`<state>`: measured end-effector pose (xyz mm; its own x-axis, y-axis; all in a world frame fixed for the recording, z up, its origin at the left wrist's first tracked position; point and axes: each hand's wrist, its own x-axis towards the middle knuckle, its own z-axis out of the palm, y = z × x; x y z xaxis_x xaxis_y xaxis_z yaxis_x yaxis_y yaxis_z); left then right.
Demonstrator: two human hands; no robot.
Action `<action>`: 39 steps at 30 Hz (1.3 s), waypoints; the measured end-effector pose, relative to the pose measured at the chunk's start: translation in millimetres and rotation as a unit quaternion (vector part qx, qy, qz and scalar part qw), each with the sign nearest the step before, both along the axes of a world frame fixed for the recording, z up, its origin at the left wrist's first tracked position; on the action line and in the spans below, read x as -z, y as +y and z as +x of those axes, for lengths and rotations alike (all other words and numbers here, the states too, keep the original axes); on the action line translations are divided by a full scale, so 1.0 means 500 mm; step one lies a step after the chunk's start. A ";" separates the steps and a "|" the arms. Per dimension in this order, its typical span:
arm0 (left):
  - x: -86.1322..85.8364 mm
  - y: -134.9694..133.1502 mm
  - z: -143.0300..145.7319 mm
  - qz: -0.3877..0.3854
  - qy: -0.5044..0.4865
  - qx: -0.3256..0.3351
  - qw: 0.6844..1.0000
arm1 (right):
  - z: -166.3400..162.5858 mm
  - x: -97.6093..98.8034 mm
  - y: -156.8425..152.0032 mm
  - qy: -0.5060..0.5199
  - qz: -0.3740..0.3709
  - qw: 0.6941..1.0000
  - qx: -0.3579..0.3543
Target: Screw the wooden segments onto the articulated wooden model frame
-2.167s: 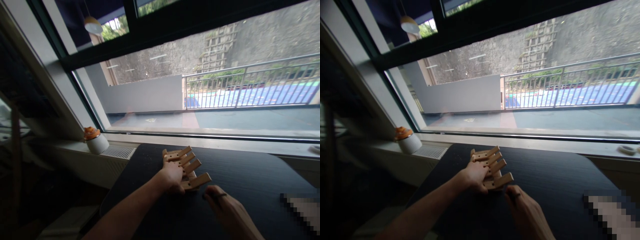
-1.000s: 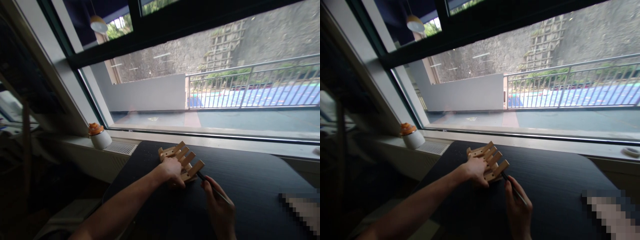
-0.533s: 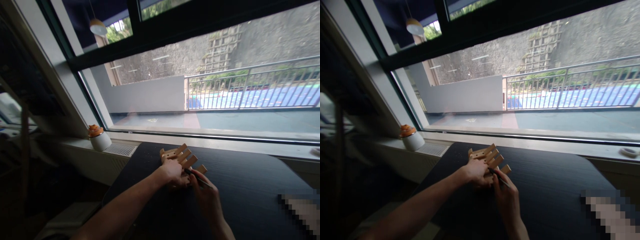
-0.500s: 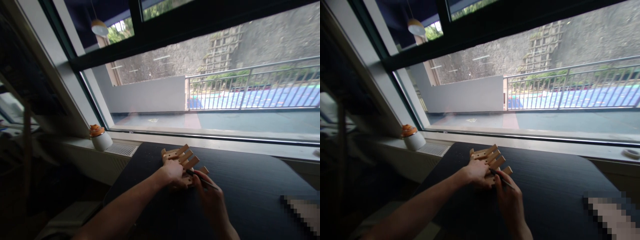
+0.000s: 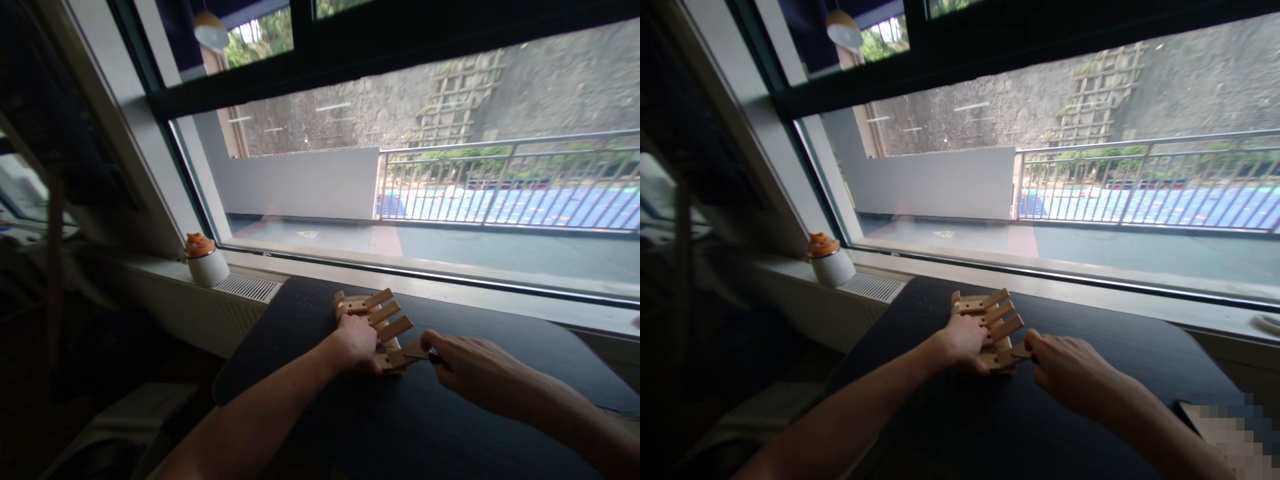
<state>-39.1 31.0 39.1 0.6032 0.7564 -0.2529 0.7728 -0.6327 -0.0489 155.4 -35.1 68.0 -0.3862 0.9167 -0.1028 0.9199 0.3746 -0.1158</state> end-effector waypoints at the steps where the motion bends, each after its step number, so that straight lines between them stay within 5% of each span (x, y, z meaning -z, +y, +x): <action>1: -0.001 0.001 -0.001 -0.001 -0.002 0.003 1.000 | -0.010 -0.010 0.003 -0.001 -0.004 1.000 -0.026; 21: -0.031 0.024 -0.016 -0.064 0.003 0.029 0.998 | -0.119 -0.063 0.039 -0.068 -0.002 0.986 -0.154; 24: -0.048 0.025 -0.046 -0.146 -0.120 0.044 0.981 | -0.137 -0.066 0.039 -0.067 0.001 0.983 -0.169; 26: -0.044 0.006 -0.072 -0.084 -0.287 0.044 0.953 | -0.138 -0.063 0.041 -0.060 0.007 0.981 -0.183; 29: 0.003 -0.047 -0.102 0.073 -0.481 -0.052 0.872 | -0.132 -0.057 0.048 -0.036 0.020 0.979 -0.201; 32: 0.087 -0.099 -0.112 0.160 -0.547 -0.151 0.808 | -0.128 -0.060 0.053 -0.043 0.011 0.982 -0.185; 36: 0.172 -0.105 -0.118 0.132 -0.525 -0.167 0.824 | -0.137 -0.068 0.053 -0.080 -0.006 0.982 -0.168; 39: 0.177 -0.063 -0.138 0.124 -0.495 -0.154 0.846 | -0.150 -0.062 0.054 -0.073 -0.008 0.981 -0.182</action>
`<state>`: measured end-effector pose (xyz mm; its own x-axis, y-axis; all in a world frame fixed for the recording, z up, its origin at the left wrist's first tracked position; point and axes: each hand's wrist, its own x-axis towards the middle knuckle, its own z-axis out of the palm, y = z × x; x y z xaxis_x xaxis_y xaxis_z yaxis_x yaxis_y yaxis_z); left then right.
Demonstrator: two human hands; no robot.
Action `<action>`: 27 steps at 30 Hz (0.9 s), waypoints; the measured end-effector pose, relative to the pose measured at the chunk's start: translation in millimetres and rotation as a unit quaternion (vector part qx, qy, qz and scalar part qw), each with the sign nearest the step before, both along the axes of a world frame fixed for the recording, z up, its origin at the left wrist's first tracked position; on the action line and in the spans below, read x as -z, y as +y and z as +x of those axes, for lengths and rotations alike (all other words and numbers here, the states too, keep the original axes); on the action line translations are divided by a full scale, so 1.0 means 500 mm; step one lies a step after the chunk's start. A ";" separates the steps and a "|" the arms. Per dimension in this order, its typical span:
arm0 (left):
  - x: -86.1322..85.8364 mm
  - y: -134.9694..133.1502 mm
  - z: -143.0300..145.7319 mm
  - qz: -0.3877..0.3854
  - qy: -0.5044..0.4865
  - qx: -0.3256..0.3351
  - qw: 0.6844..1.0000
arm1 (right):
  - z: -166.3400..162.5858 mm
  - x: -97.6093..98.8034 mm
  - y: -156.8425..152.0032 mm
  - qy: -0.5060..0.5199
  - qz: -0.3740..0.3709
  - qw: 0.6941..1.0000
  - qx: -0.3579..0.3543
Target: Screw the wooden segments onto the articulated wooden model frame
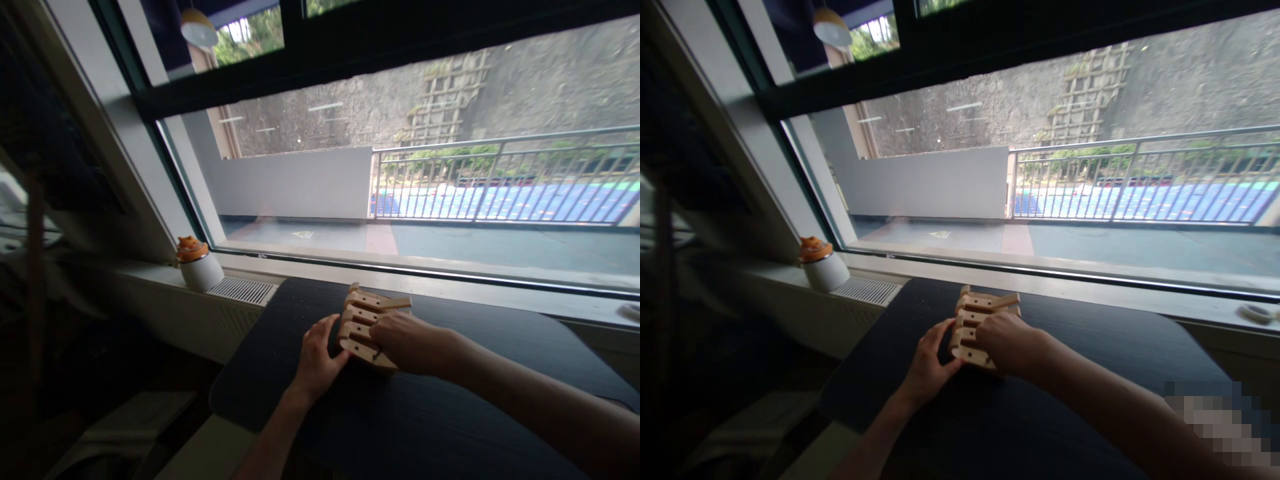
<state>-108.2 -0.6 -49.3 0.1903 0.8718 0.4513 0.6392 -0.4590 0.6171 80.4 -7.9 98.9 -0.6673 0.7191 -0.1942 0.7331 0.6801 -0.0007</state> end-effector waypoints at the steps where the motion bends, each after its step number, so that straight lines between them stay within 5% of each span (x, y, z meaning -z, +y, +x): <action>1: -0.006 0.015 -0.008 0.002 -0.001 -0.014 1.000 | -0.005 0.004 0.003 0.011 0.007 1.000 -0.009; 5: -0.028 0.044 -0.021 -0.015 -0.047 -0.037 0.998 | -0.026 0.012 0.027 0.018 0.064 0.998 -0.015; 9: -0.021 0.001 0.014 -0.065 -0.135 -0.088 0.985 | -0.049 -0.003 0.056 -0.030 0.033 0.999 0.032; 16: 0.000 -0.085 0.097 -0.008 -0.190 0.078 0.979 | -0.066 -0.021 0.066 -0.053 0.016 0.997 0.049; 27: 0.033 -0.081 0.116 0.053 -0.168 0.029 0.984 | -0.070 -0.031 0.049 -0.071 0.011 0.997 0.036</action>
